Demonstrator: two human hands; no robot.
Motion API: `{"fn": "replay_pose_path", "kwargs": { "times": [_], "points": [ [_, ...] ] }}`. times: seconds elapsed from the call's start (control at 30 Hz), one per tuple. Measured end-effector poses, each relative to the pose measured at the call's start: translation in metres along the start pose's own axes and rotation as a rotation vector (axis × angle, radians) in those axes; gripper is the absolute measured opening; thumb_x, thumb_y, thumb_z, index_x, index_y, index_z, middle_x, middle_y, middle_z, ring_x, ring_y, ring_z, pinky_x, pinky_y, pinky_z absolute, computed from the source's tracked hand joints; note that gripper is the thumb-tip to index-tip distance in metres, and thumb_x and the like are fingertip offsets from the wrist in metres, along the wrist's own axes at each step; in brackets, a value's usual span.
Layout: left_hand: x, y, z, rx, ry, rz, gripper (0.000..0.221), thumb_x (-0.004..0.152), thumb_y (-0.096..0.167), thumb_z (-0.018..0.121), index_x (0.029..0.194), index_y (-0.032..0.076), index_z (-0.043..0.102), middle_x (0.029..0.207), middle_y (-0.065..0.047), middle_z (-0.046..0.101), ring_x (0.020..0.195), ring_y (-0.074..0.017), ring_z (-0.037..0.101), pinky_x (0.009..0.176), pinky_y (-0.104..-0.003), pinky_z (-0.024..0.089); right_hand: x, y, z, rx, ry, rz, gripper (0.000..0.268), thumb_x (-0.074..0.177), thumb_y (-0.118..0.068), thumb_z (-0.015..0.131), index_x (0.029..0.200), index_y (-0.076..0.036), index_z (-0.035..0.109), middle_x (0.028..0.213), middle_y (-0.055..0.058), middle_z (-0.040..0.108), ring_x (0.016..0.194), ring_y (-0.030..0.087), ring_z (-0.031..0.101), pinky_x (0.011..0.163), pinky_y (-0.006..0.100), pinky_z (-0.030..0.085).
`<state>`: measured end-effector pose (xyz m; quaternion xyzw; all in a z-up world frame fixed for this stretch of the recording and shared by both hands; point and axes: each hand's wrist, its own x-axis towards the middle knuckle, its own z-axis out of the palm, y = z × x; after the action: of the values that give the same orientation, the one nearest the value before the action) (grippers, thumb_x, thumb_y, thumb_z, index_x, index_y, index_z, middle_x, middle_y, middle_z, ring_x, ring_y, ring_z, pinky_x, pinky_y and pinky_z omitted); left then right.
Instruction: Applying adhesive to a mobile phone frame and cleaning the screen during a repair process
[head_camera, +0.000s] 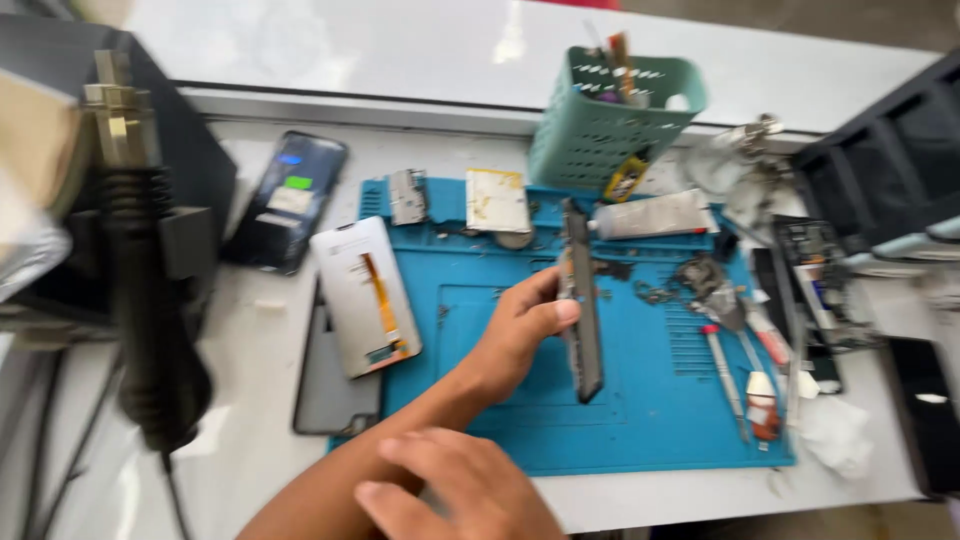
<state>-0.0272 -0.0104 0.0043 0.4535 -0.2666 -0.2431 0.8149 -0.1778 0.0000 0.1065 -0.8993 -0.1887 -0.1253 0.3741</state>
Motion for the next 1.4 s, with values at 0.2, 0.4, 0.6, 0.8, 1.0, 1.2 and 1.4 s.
{"fn": "replay_pose_path", "kwargs": {
  "times": [0.2, 0.4, 0.6, 0.8, 1.0, 1.2, 1.4],
  "points": [
    [0.005, 0.003, -0.006, -0.023, 0.028, -0.03, 0.023, 0.093, 0.035, 0.057, 0.099, 0.012, 0.06, 0.085, 0.0, 0.049, 0.078, -0.0144, 0.046, 0.071, -0.034, 0.047, 0.021, 0.039, 0.031, -0.1, -0.171, -0.016, 0.032, 0.105, -0.011, 0.064, 0.136, -0.007, 0.058, 0.141, 0.028, 0.06, 0.133, 0.051, 0.057, 0.096, 0.065, 0.043],
    [0.007, 0.005, -0.002, -0.046, 0.122, -0.287, 0.054, 0.079, 0.046, 0.064, 0.123, 0.015, 0.068, 0.106, 0.003, 0.069, 0.095, -0.0113, 0.063, 0.075, -0.035, 0.05, 0.024, 0.043, 0.027, -0.196, -0.192, -0.17, 0.046, 0.097, -0.034, 0.064, 0.127, 0.0, 0.062, 0.138, 0.027, 0.058, 0.132, 0.041, 0.06, 0.103, 0.049, 0.047],
    [0.009, -0.002, -0.005, -0.146, 0.153, -0.13, 0.042, 0.081, 0.042, 0.067, 0.1, 0.005, 0.07, 0.092, -0.005, 0.063, 0.086, -0.0187, 0.064, 0.077, -0.037, 0.056, 0.023, 0.036, 0.035, -0.188, -0.178, -0.19, 0.041, 0.095, -0.027, 0.064, 0.123, 0.003, 0.063, 0.139, 0.029, 0.06, 0.132, 0.047, 0.062, 0.114, 0.054, 0.047],
    [0.009, -0.006, -0.003, -0.145, 0.117, -0.065, 0.032, 0.083, 0.04, 0.065, 0.086, 0.008, 0.071, 0.086, -0.002, 0.064, 0.079, -0.0156, 0.06, 0.074, -0.036, 0.057, 0.018, 0.036, 0.032, -0.2, -0.208, -0.159, 0.041, 0.097, -0.026, 0.061, 0.126, 0.002, 0.061, 0.138, 0.027, 0.063, 0.134, 0.049, 0.063, 0.116, 0.055, 0.049],
    [0.006, -0.025, 0.005, -0.056, 0.056, -0.174, 0.042, 0.087, 0.042, 0.057, 0.108, 0.008, 0.071, 0.088, -0.001, 0.065, 0.082, -0.0122, 0.059, 0.057, -0.03, 0.05, -0.002, 0.056, 0.035, -0.288, -0.122, -0.211, 0.045, 0.102, -0.037, 0.057, 0.128, -0.002, 0.066, 0.137, 0.028, 0.067, 0.13, 0.048, 0.068, 0.102, 0.059, 0.049],
    [0.004, -0.014, 0.004, -0.394, 0.035, -0.251, 0.047, 0.087, 0.053, 0.055, 0.106, 0.012, 0.069, 0.087, -0.004, 0.068, 0.075, -0.0156, 0.061, 0.071, -0.034, 0.047, 0.028, 0.039, 0.029, -0.156, -0.085, -0.063, 0.053, 0.092, -0.034, 0.052, 0.125, 0.005, 0.063, 0.131, 0.034, 0.066, 0.121, 0.052, 0.063, 0.085, 0.058, 0.045],
    [0.009, -0.006, 0.007, -0.662, 0.33, -0.421, 0.061, 0.083, 0.043, 0.054, 0.126, 0.0, 0.063, 0.116, -0.025, 0.072, 0.094, -0.0386, 0.07, 0.075, -0.05, 0.055, 0.064, 0.052, 0.058, -0.379, -0.121, 0.099, 0.077, 0.068, -0.029, 0.087, 0.132, 0.0, 0.056, 0.141, 0.05, 0.048, 0.062, 0.052, 0.065, 0.044, 0.07, 0.043]
  ]
}}
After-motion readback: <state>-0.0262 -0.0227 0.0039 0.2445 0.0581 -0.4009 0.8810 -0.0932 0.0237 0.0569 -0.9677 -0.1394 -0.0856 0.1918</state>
